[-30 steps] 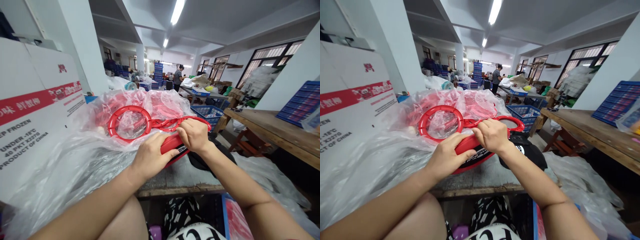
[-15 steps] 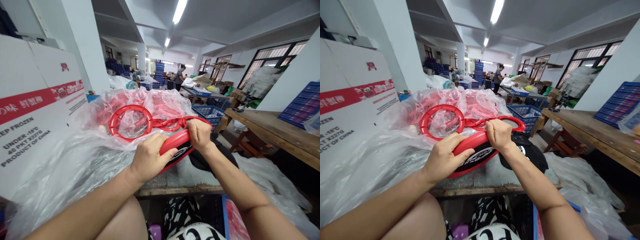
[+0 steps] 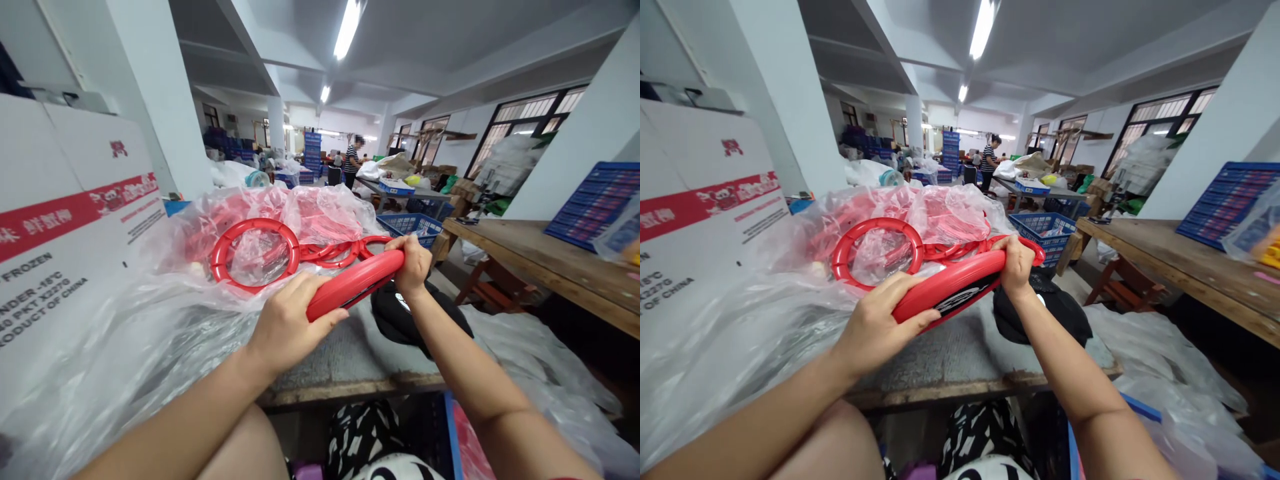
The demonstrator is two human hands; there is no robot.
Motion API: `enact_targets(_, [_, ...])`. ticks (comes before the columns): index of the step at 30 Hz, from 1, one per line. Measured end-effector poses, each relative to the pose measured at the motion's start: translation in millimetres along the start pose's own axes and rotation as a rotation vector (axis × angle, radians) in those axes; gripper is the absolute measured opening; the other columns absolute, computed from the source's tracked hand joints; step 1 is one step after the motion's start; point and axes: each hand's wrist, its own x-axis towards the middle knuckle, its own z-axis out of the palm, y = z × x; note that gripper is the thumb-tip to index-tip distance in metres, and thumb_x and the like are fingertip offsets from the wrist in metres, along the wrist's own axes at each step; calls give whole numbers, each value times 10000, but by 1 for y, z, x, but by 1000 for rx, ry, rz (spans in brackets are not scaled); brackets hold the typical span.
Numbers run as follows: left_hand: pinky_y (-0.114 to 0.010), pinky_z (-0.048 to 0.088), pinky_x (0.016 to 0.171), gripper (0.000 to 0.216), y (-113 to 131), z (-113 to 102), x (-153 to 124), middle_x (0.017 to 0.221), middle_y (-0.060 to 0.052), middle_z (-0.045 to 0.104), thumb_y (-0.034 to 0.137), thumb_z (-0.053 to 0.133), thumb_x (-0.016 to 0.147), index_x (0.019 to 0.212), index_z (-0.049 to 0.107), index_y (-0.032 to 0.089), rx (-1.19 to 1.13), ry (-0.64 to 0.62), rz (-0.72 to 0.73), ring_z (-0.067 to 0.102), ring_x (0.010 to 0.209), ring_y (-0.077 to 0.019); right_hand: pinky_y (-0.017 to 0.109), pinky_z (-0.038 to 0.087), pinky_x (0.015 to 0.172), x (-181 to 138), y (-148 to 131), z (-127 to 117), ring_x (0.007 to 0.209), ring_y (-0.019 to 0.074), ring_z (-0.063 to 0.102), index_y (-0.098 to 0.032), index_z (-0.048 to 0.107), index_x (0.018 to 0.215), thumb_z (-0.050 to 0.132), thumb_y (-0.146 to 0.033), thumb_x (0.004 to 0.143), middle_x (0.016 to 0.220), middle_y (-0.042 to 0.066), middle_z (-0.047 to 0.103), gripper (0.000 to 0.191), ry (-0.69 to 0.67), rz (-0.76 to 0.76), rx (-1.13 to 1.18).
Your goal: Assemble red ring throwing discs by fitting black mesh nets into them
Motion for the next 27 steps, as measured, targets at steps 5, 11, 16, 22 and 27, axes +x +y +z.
enact_targets(5, [-321, 580, 842, 275, 3, -5, -4, 1010, -65, 741, 349, 705, 938, 1162, 669, 193, 30, 29, 87, 717, 922, -207, 373, 537, 687, -3, 11, -3, 629, 201, 640, -222, 621, 635, 325, -660, 1006, 643, 54, 664, 646, 12, 46, 101])
enact_targets(11, [-313, 577, 822, 244, 8, -4, -3, 962, -53, 738, 318, 722, 925, 1125, 681, 183, 70, 65, 94, 715, 877, -203, 388, 540, 760, 3, -9, -17, 759, 224, 686, -222, 684, 754, 295, -695, 1011, 765, 73, 713, 664, -143, -82, 4])
enact_targets(16, [-309, 568, 809, 278, 8, 0, -4, 993, -67, 734, 334, 711, 937, 1154, 660, 167, 103, 22, 113, 715, 892, -205, 343, 478, 713, 1, -48, -20, 714, 191, 630, -205, 648, 786, 315, -576, 1061, 749, 71, 680, 570, -344, -383, -147])
enact_targets(22, [-309, 564, 773, 252, 10, 6, -5, 970, -58, 730, 351, 689, 948, 1124, 664, 172, 91, -6, 72, 709, 856, -204, 313, 391, 643, -7, -56, -6, 601, 156, 530, -208, 580, 705, 332, -347, 1081, 632, 40, 597, 471, -364, -542, -305])
enact_targets(27, [-334, 576, 829, 311, 6, 6, -2, 1056, -66, 731, 397, 665, 959, 1184, 648, 183, 88, -31, 8, 717, 950, -224, 318, 395, 630, -1, -32, 0, 582, 155, 530, -215, 567, 649, 311, -479, 1082, 608, 38, 589, 568, -280, -349, -240])
